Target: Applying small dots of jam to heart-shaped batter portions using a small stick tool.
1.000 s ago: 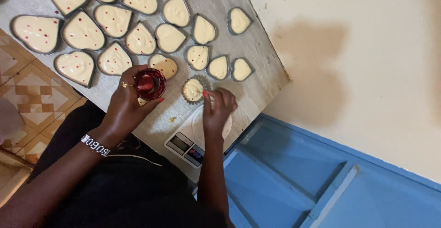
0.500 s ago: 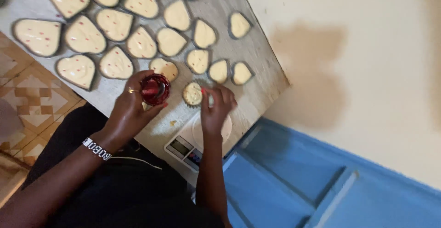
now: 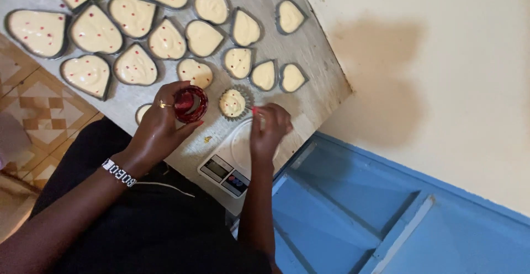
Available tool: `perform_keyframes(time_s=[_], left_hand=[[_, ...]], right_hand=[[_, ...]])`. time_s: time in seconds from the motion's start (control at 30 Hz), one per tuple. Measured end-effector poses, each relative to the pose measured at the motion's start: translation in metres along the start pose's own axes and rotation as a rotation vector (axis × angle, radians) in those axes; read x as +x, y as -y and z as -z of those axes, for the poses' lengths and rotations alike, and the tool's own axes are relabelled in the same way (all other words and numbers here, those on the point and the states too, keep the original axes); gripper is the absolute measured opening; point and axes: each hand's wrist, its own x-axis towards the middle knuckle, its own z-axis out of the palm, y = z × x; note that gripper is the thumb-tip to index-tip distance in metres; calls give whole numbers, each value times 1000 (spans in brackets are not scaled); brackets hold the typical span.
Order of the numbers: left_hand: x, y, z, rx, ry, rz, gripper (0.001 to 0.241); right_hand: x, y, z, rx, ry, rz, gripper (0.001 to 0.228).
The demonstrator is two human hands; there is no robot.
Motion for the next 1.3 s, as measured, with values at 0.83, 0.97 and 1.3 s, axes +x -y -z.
perform_keyframes(time_s=[0.83, 0.97, 1.3], left_hand=[[32, -15, 12, -29, 2, -46, 65], [41, -1, 21, -100, -53, -16, 67], [39, 26, 45, -138, -162, 75, 68]], right_hand=[[73, 111, 8, 152, 160, 257, 4], [85, 119, -5, 196, 255, 273, 8], [109, 76, -84, 35, 89, 206, 5]])
